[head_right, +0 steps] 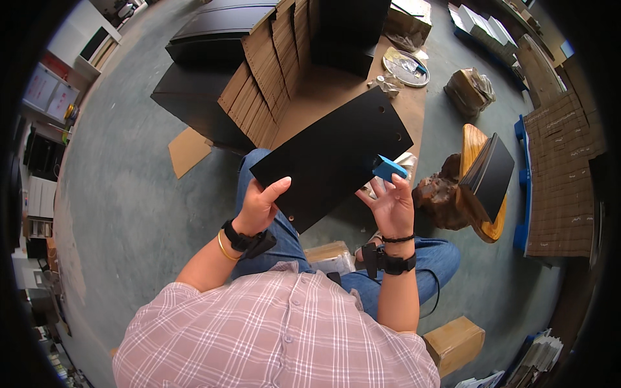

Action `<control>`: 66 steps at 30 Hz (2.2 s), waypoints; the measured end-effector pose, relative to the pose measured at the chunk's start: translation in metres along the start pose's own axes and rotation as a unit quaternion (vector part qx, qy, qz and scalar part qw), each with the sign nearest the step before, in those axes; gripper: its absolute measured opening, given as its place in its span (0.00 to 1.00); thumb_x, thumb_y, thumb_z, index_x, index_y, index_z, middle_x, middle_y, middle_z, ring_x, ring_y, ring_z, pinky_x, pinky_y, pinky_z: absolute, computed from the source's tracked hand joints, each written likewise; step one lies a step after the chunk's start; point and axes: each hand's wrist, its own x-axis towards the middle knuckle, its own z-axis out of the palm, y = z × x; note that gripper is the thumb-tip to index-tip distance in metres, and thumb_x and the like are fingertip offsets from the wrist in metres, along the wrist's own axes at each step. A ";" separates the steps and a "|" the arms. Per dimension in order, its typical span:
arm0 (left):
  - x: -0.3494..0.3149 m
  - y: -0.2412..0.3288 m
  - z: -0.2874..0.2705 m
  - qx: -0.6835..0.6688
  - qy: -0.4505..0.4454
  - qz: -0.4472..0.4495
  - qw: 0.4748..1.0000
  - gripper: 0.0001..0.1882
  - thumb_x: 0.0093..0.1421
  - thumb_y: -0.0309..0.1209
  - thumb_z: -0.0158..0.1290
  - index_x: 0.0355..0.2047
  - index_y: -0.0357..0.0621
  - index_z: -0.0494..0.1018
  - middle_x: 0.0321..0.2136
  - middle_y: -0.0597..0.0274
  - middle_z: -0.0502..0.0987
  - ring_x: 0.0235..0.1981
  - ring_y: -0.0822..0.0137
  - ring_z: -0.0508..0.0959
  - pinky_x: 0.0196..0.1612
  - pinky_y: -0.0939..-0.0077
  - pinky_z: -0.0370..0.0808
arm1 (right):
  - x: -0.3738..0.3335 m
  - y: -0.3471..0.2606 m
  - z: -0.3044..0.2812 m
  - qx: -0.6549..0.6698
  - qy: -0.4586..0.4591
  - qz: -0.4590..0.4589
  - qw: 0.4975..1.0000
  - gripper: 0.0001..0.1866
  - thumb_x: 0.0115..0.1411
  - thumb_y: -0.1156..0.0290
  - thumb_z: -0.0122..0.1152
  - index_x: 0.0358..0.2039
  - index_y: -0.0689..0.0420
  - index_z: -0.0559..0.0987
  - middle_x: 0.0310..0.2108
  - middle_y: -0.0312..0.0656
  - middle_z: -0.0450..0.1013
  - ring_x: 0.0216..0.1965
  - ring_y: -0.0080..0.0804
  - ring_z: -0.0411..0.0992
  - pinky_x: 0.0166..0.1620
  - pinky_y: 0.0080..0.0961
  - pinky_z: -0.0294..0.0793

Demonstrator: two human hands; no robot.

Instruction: Wiping and sanding black furniture panels on a workbench.

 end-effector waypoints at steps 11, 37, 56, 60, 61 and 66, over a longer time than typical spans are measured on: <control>-0.004 -0.003 0.012 0.201 -0.065 0.082 0.974 0.11 0.58 0.31 0.56 0.36 0.36 0.73 0.28 0.67 0.76 0.30 0.77 0.74 0.32 0.83 0.71 | -0.016 0.013 0.116 -0.572 -0.037 -0.326 0.752 0.17 0.46 0.82 0.62 0.40 0.63 0.74 0.37 0.39 0.72 0.36 0.24 0.71 0.40 0.16 0.69; -0.009 -0.020 0.015 0.311 -0.093 0.158 0.933 0.09 0.58 0.30 0.55 0.35 0.36 0.73 0.22 0.67 0.76 0.26 0.79 0.73 0.29 0.82 0.72 | -0.008 0.033 0.144 -0.682 -0.108 -0.353 0.631 0.18 0.40 0.79 0.66 0.36 0.57 0.78 0.31 0.42 0.72 0.32 0.34 0.74 0.35 0.24 0.73; -0.021 0.001 0.022 0.274 -0.081 0.092 0.954 0.08 0.58 0.27 0.55 0.35 0.34 0.73 0.25 0.65 0.77 0.27 0.77 0.75 0.30 0.82 0.72 | 0.009 -0.007 0.109 -0.690 -0.027 -0.338 0.640 0.16 0.44 0.78 0.63 0.37 0.60 0.76 0.32 0.42 0.68 0.29 0.29 0.71 0.33 0.21 0.73; -0.022 0.005 0.015 0.288 -0.115 0.079 0.948 0.07 0.57 0.26 0.55 0.35 0.35 0.73 0.26 0.66 0.76 0.27 0.76 0.74 0.30 0.83 0.70 | 0.028 -0.061 0.056 -0.728 0.109 -0.355 0.576 0.15 0.46 0.73 0.62 0.37 0.62 0.77 0.29 0.42 0.69 0.26 0.29 0.70 0.32 0.23 0.71; -0.023 0.006 0.016 0.271 -0.110 0.068 0.954 0.07 0.57 0.25 0.55 0.35 0.35 0.73 0.27 0.66 0.76 0.28 0.76 0.73 0.31 0.83 0.70 | 0.033 -0.076 0.038 -0.729 0.138 -0.347 0.573 0.15 0.48 0.71 0.61 0.37 0.63 0.77 0.30 0.44 0.70 0.27 0.33 0.71 0.34 0.26 0.71; -0.024 0.009 0.010 0.237 -0.094 0.022 0.967 0.07 0.57 0.26 0.55 0.35 0.36 0.73 0.27 0.67 0.75 0.29 0.76 0.72 0.32 0.81 0.69 | 0.048 -0.117 -0.029 -0.773 0.209 -0.325 0.504 0.17 0.51 0.65 0.61 0.37 0.64 0.76 0.29 0.46 0.70 0.29 0.39 0.71 0.36 0.30 0.71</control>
